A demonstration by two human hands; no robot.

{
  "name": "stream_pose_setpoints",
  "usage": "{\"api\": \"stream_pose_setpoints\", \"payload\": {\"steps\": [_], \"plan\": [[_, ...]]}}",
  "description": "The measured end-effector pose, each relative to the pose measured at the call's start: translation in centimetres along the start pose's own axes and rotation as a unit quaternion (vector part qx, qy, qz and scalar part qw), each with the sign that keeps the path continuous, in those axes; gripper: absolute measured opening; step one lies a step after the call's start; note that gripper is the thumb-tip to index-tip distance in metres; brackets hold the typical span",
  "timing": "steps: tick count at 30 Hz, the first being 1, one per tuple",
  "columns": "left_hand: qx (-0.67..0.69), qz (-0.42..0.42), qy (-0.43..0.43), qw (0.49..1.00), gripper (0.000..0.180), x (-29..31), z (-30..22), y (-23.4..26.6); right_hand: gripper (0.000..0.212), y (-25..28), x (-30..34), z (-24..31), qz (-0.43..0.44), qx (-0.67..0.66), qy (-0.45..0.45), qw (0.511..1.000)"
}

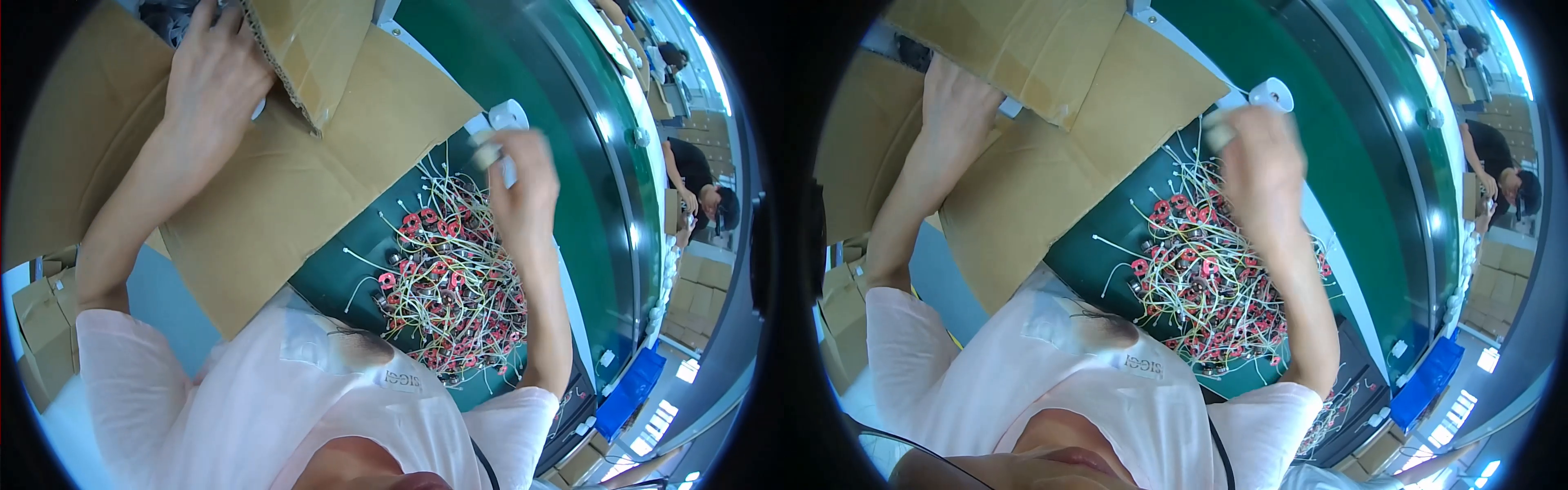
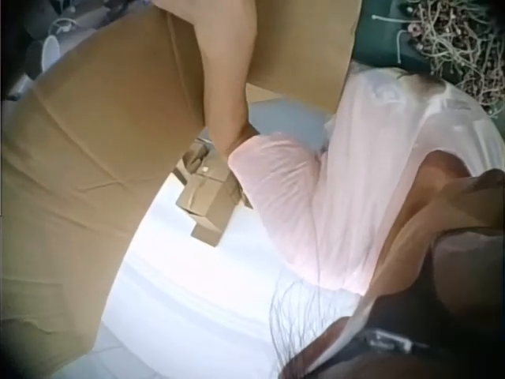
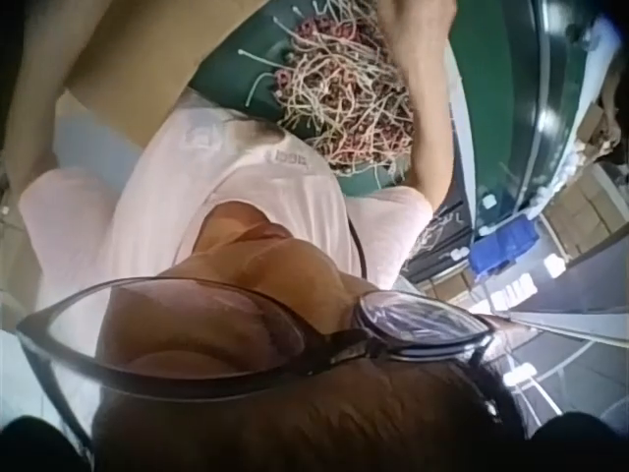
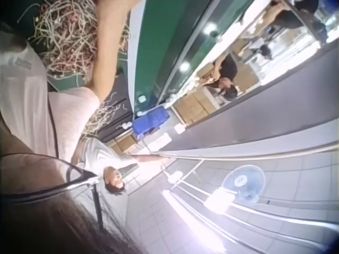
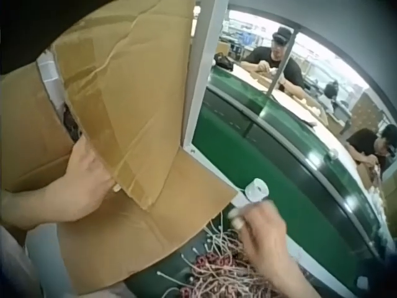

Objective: The recorder is assembling electronic components, specifically light bulb modules, by inserting internal wiring components into plastic bases on a factory assembly line.

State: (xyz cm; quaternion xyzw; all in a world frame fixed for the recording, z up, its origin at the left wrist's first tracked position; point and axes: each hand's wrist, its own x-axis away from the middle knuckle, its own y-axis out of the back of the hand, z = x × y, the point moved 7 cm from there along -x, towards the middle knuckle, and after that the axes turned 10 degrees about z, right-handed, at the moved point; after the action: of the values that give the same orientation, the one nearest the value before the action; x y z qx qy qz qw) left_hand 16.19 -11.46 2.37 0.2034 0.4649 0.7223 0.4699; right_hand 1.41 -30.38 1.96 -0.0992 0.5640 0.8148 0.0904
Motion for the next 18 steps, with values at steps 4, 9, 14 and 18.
{"api": "stream_pose_setpoints", "payload": {"steps": [4,9,14,18], "plan": [[-0.046,-0.068,-0.061,0.995,0.031,-0.1,-0.9,0.3,0.027,-5.4,3.0,4.6,0.219,0.016,0.037,0.975],[-0.072,0.254,0.007,0.964,0.031,-0.2,0.5,-3.8,0.027,-8.7,3.0,4.7,0.353,0.129,-0.011,0.927],[-0.029,0.119,-0.033,0.992,0.030,-0.2,-0.2,-0.6,0.024,-8.3,2.6,4.9,0.333,0.088,0.059,0.937],[0.045,0.051,-0.056,0.996,0.023,0.6,-1.3,1.9,0.023,-3.4,1.9,4.5,0.182,-0.047,0.041,0.981]]}}
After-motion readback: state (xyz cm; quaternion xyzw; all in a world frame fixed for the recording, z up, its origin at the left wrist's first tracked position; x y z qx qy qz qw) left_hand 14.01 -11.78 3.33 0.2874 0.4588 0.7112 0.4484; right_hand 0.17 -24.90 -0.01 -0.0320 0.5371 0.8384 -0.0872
